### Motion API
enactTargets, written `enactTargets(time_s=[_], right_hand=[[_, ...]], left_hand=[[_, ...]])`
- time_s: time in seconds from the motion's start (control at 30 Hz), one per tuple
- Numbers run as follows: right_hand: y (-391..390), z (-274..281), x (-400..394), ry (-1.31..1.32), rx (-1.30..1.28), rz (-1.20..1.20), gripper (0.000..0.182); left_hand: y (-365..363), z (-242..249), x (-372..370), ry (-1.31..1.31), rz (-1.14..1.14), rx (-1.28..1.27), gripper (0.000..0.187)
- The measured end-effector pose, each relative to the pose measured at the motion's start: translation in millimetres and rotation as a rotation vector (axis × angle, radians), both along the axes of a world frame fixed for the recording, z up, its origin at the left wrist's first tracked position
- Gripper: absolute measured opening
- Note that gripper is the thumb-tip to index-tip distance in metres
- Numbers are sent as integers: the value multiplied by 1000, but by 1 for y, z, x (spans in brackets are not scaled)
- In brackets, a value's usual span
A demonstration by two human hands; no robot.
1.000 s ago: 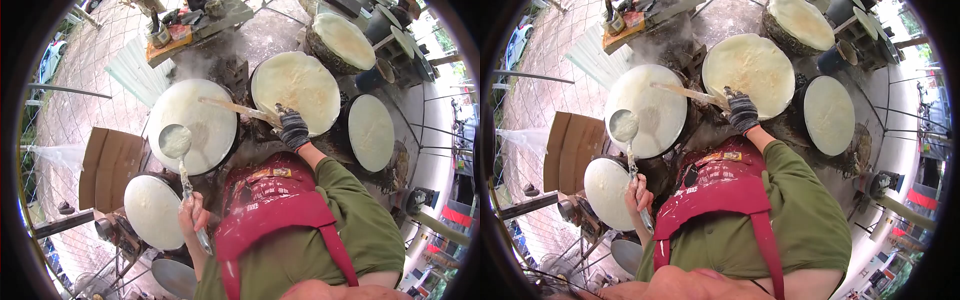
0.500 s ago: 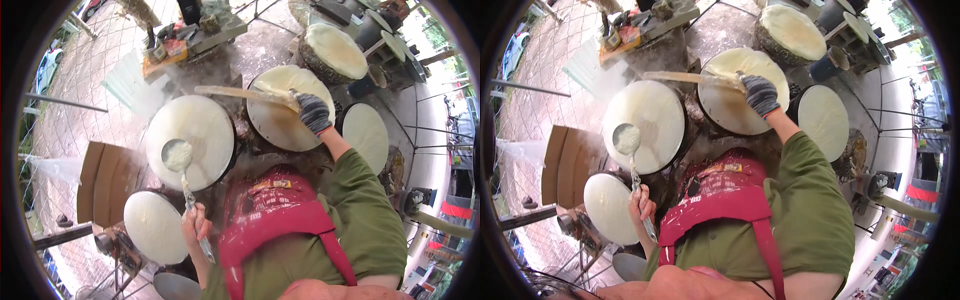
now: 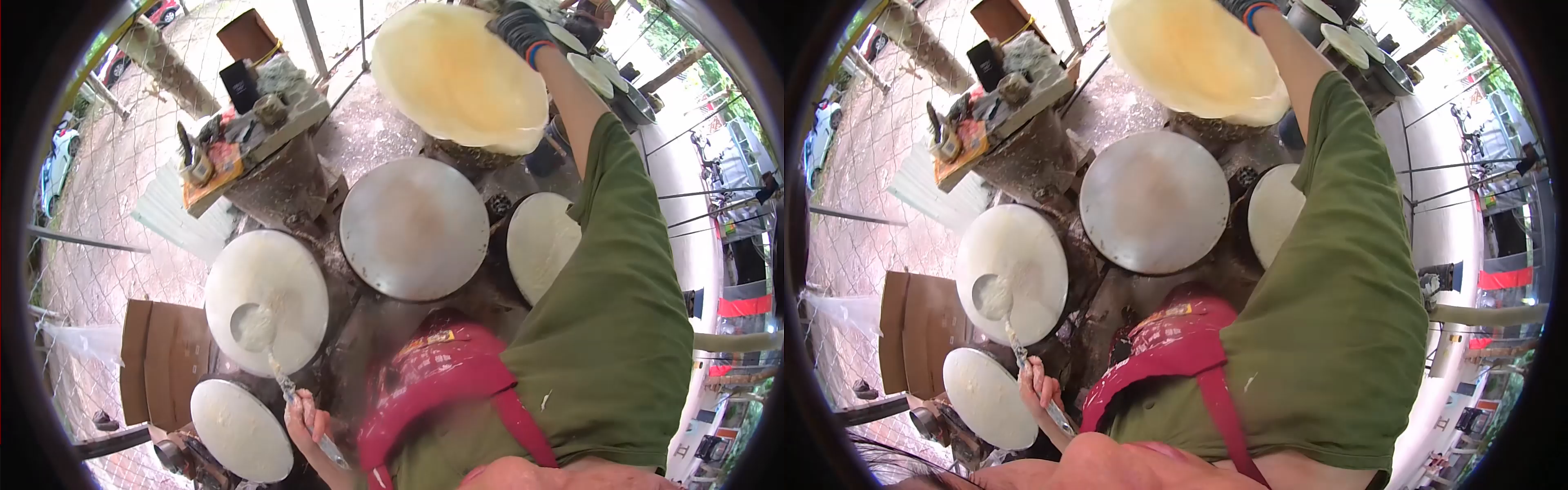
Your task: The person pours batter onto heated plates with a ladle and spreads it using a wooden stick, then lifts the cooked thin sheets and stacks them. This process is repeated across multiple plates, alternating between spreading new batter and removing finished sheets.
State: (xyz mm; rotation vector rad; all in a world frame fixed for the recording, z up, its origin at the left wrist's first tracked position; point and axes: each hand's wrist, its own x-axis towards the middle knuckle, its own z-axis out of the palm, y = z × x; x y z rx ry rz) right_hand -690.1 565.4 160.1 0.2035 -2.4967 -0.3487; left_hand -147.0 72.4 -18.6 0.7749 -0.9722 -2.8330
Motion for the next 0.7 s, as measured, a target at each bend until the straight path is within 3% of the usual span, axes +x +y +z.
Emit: enactTargets(time_s=[0.03,0.13,0.17,0.23,0.27,0.3,0.33,0.4,0.43,0.5,0.7], right_hand=[[38,3,-21,74,12,-7,16],[133,-4,-35,-94,-678,-86,28],[187,-54,-63,-34,-880,-19,26],[222,-123,-71,21,-1549,180,28],[212,-146,-44,12,-2017,314,33],[228,-188,-40,20,-2077,239,36],[242,-232,-34,46,-2014,77,41],[267,-302,-21,-46,-1533,-438,55],[258,-306,-4,-130,-1235,-688,54],[268,-340,10,-307,-1299,-863,53],[255,-336,33,-96,-1138,-596,54]], left_hand=[[16,2,2,4,38,1,23],[64,9,6,-6,133,-23,23],[79,11,9,-27,148,-47,24],[105,15,18,-79,166,-60,26],[115,18,21,-106,164,-51,27],[125,19,23,-133,161,-40,29],[134,22,25,-165,156,-27,30],[155,31,31,-217,234,59,31],[164,33,32,-243,273,103,32],[177,35,32,-225,261,102,32],[198,37,65,-110,211,132,31]])
